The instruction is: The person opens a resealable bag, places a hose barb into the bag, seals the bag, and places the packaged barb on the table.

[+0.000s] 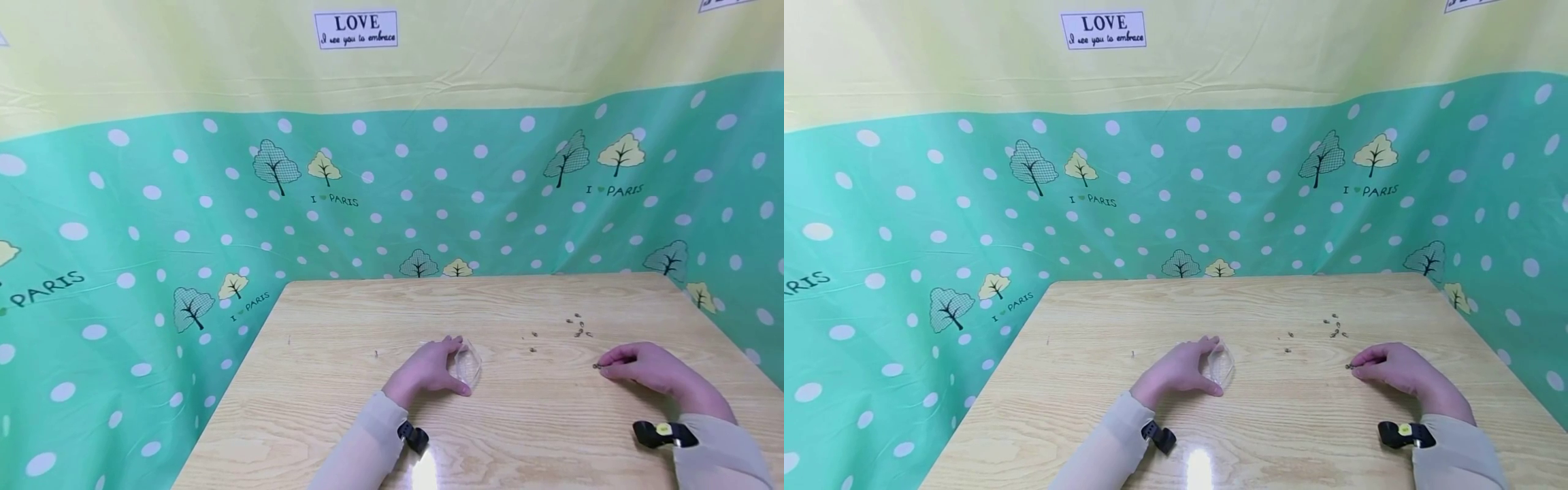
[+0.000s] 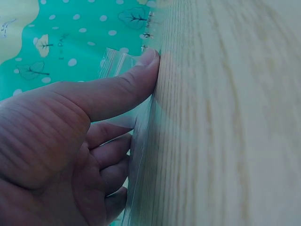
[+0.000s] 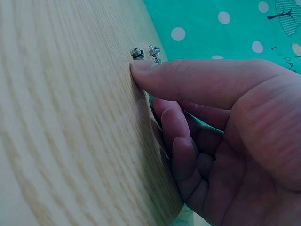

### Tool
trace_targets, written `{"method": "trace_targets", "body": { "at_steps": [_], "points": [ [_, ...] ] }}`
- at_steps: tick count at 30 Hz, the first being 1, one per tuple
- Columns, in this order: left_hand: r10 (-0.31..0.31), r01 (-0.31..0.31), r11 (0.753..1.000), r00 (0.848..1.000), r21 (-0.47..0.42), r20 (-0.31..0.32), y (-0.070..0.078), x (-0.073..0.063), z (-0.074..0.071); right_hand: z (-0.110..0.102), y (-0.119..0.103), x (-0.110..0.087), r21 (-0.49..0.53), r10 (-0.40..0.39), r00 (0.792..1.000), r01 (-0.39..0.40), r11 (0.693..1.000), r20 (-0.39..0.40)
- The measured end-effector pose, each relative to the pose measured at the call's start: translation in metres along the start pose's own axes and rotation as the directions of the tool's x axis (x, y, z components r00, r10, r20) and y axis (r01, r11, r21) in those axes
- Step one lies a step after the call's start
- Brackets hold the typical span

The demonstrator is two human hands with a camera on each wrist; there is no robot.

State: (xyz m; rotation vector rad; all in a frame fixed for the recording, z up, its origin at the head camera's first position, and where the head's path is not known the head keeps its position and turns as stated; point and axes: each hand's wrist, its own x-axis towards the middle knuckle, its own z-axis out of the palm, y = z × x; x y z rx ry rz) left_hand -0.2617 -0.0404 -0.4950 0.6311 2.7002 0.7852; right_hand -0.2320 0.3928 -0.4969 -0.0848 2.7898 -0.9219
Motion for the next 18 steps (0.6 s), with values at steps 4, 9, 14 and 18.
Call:
{"method": "trace_targets", "body": {
  "at_steps": [4,9,14,18],
  "points": [
    [0.007,-0.007,1.0,1.0,0.001,0.0,-0.0004,0.0002,0.0,0.0,-0.001,-0.0007,-0.004,-0.011,1.0,0.011,1.0,-0.001],
    [0.015,-0.015,1.0,1.0,0.0,0.0,-0.0012,0.0002,0.0001,0.0002,-0.002,-0.0007,-0.014,-0.02,1.0,0.02,1.0,-0.001],
    [0.017,-0.017,1.0,1.0,-0.005,0.004,-0.0011,-0.0001,-0.0001,0.0,-0.0025,-0.0018,-0.021,-0.013,1.0,0.013,1.0,0.007],
    [0.013,-0.013,1.0,1.0,-0.008,0.006,-0.0007,-0.0003,-0.0004,-0.0011,-0.0015,-0.0022,-0.03,-0.031,0.999,0.031,0.999,0.007]
  ]
}}
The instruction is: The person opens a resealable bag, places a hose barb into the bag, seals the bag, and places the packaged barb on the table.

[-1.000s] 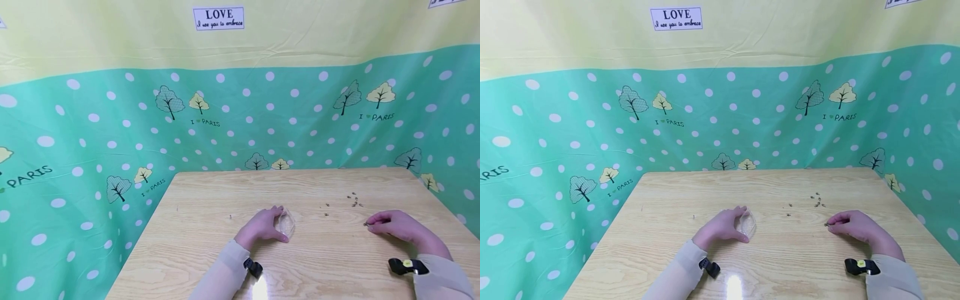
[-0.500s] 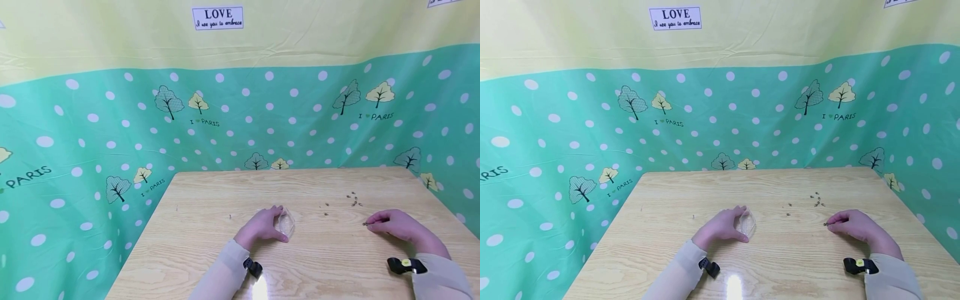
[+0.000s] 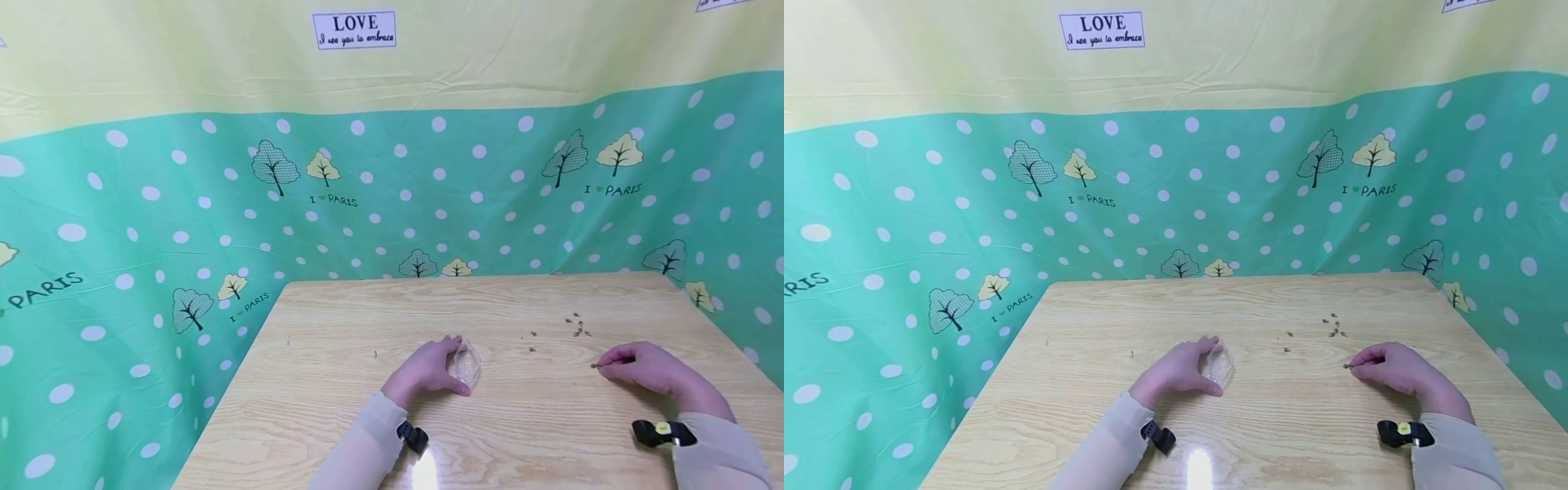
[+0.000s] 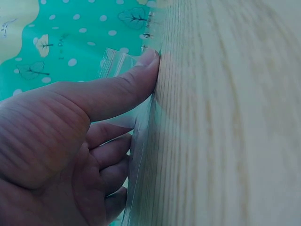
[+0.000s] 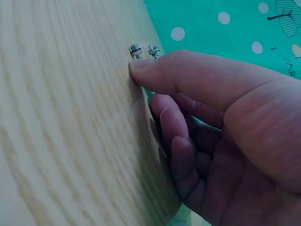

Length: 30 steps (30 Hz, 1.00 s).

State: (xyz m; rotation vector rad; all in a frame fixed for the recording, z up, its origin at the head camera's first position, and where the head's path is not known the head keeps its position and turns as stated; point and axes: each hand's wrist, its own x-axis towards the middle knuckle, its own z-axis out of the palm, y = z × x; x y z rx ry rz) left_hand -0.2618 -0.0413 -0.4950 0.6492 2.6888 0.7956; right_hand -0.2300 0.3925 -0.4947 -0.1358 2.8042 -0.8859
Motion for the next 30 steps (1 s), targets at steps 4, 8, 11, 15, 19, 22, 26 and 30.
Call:
{"method": "trace_targets", "body": {
  "at_steps": [4,8,11,15,19,22,26,30],
  "points": [
    [-0.002,0.002,1.0,1.0,0.001,0.0,0.0,0.001,0.0,0.0,0.002,-0.001,-0.017,-0.029,1.0,0.029,0.999,-0.01],
    [-0.001,0.001,1.0,1.0,-0.001,0.001,0.0,0.001,0.0,-0.001,0.005,-0.003,-0.023,-0.056,0.998,0.056,0.998,-0.011],
    [0.0,0.0,1.0,1.0,-0.006,0.002,0.001,0.0,0.0,-0.002,0.004,-0.005,-0.005,-0.06,0.998,0.06,0.998,0.0],
    [0.001,-0.001,1.0,1.0,-0.012,0.001,0.001,0.0,0.0,-0.005,0.002,-0.008,0.026,-0.062,0.998,0.061,0.998,0.015],
    [0.001,-0.001,1.0,1.0,-0.01,-0.001,0.001,0.0,0.001,-0.006,0.005,-0.008,0.049,-0.044,0.999,0.043,0.998,0.016],
    [0.001,-0.002,1.0,1.0,-0.012,-0.001,0.001,0.0,0.001,-0.007,0.009,-0.007,0.066,-0.015,1.0,0.014,0.998,0.015],
    [0.001,-0.001,1.0,1.0,-0.018,-0.001,0.001,0.0,0.001,-0.009,0.01,-0.007,0.091,0.003,1.0,-0.004,0.996,0.014],
    [0.002,-0.003,1.0,1.0,-0.017,-0.003,0.0,0.0,0.001,-0.01,0.005,-0.008,0.102,0.014,1.0,-0.014,0.995,0.002]
  ]
}}
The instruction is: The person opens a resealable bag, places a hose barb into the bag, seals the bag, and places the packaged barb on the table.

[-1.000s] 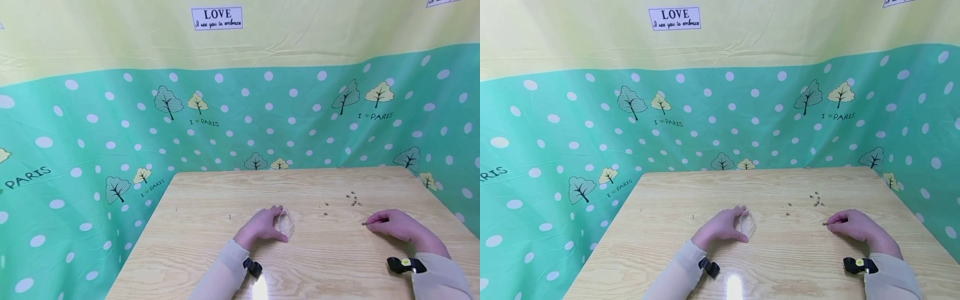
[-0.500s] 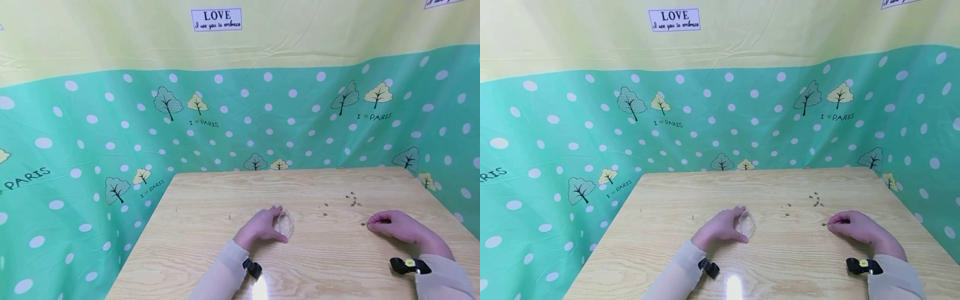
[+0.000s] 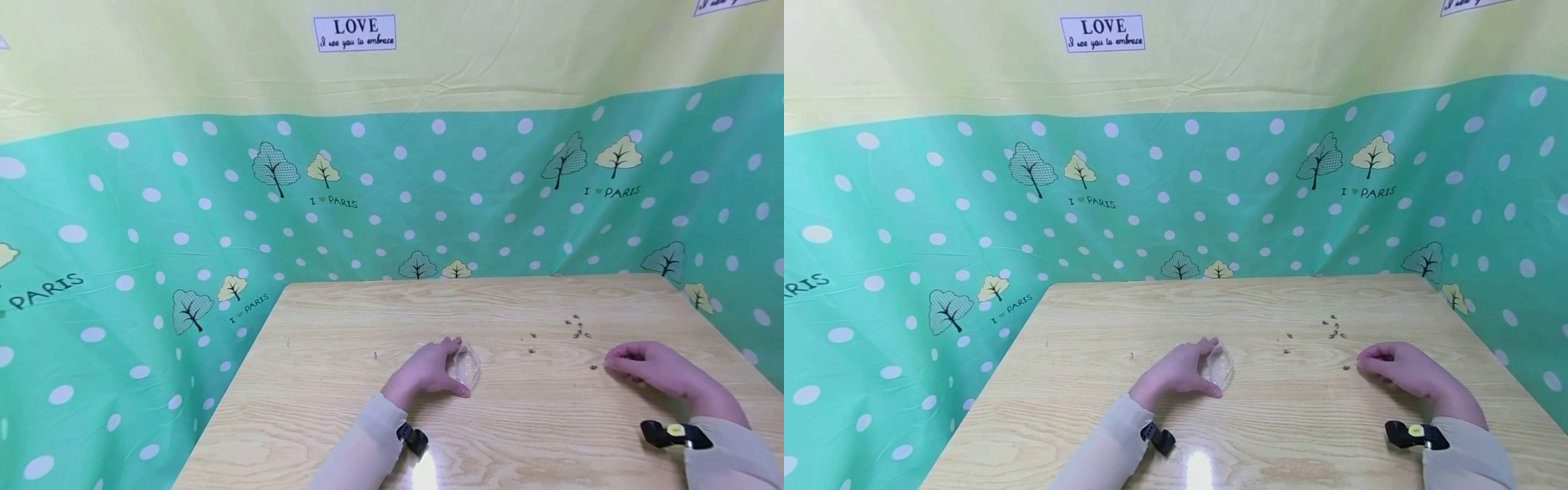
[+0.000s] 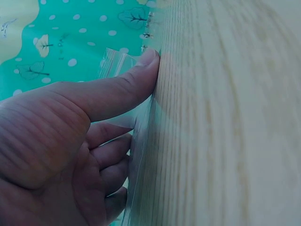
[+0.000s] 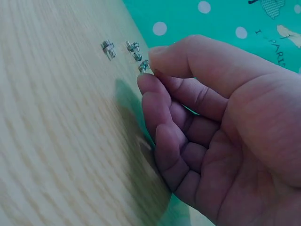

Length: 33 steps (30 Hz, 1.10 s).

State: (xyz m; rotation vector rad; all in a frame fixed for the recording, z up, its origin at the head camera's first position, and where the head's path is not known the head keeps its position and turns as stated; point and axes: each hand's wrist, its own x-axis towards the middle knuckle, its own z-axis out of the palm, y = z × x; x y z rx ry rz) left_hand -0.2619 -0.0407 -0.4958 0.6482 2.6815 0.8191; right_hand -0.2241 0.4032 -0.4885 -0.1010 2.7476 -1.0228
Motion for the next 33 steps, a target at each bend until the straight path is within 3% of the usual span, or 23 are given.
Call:
{"method": "trace_targets", "body": {
  "at_steps": [9,17,33],
  "points": [
    [0.0,0.0,1.0,1.0,0.009,-0.002,-0.002,-0.004,0.0,0.02,-0.038,0.012,-0.019,-0.103,0.993,0.103,0.995,-0.048],
    [0.007,-0.007,1.0,1.0,0.024,-0.004,-0.002,-0.003,0.0,0.046,-0.076,0.022,0.003,-0.138,0.987,0.139,0.99,-0.076],
    [0.0,0.0,1.0,1.0,0.025,-0.005,-0.001,-0.002,0.0,0.098,-0.12,0.034,0.135,-0.248,0.969,0.246,0.96,-0.008]
  ]
}}
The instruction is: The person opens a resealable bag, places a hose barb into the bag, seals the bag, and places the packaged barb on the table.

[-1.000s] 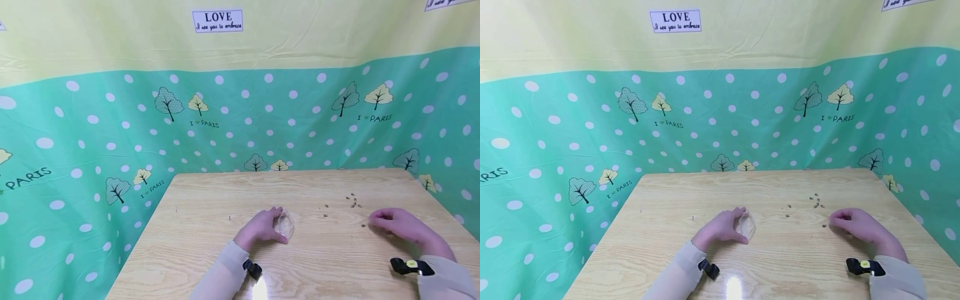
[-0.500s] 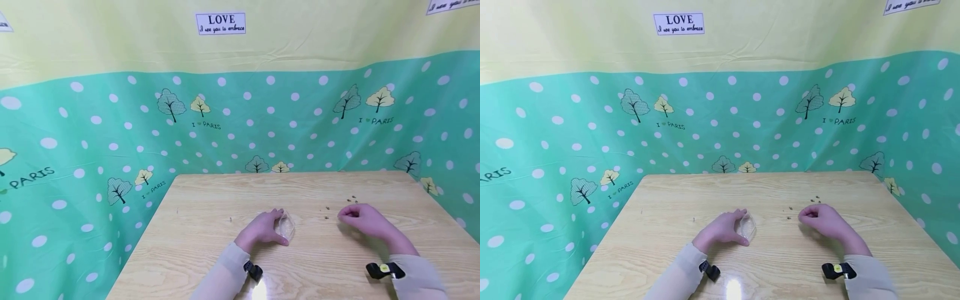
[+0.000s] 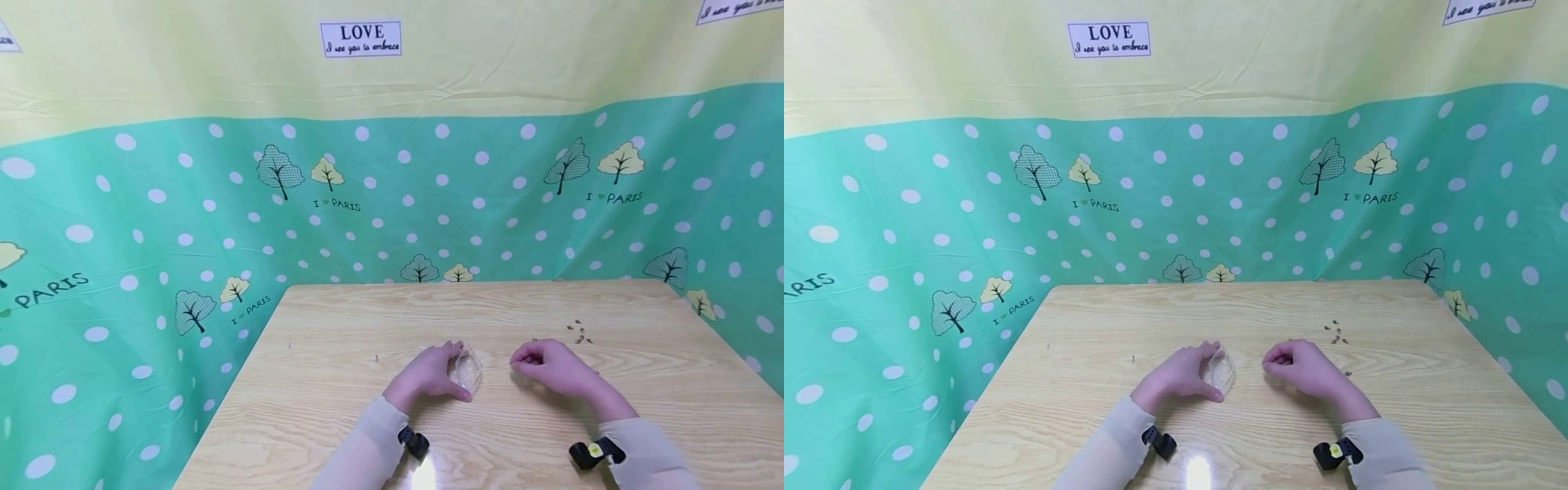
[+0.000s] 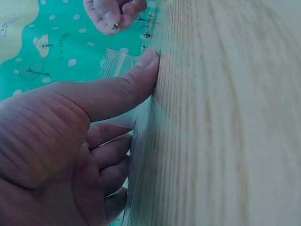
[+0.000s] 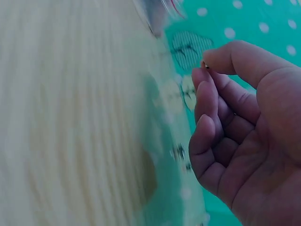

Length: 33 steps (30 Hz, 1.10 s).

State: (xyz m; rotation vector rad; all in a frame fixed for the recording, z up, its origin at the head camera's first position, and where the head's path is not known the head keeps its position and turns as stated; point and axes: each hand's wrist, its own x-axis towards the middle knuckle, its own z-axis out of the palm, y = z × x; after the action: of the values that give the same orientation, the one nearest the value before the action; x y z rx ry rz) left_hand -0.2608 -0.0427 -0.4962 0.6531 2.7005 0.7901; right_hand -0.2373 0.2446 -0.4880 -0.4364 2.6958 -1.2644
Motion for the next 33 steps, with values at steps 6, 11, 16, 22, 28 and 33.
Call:
{"method": "trace_targets", "body": {
  "at_steps": [6,11,16,22,28,33],
  "points": [
    [-0.003,0.003,1.0,1.0,-0.022,0.001,0.0,0.001,0.001,0.02,-0.014,0.006,0.036,-0.03,0.999,0.032,0.999,-0.032],
    [-0.003,0.003,1.0,1.0,-0.018,0.001,0.0,0.002,0.002,0.032,-0.025,0.009,0.045,-0.026,0.997,0.03,0.999,-0.079],
    [0.001,-0.001,1.0,1.0,-0.006,-0.002,-0.001,0.002,0.003,0.04,-0.031,0.01,0.073,-0.024,0.992,0.033,0.997,-0.122],
    [0.008,-0.008,1.0,1.0,-0.011,-0.006,-0.003,0.0,0.001,0.049,-0.033,0.014,0.105,-0.024,0.989,0.04,0.994,-0.143],
    [0.004,-0.004,1.0,1.0,-0.007,-0.006,-0.003,0.0,0.0,0.054,-0.036,0.015,0.108,-0.043,0.988,0.059,0.992,-0.148],
    [0.011,-0.011,1.0,1.0,-0.015,0.004,-0.002,0.002,0.001,0.054,-0.036,0.014,0.114,-0.027,0.985,0.046,0.992,-0.169]
  ]
}}
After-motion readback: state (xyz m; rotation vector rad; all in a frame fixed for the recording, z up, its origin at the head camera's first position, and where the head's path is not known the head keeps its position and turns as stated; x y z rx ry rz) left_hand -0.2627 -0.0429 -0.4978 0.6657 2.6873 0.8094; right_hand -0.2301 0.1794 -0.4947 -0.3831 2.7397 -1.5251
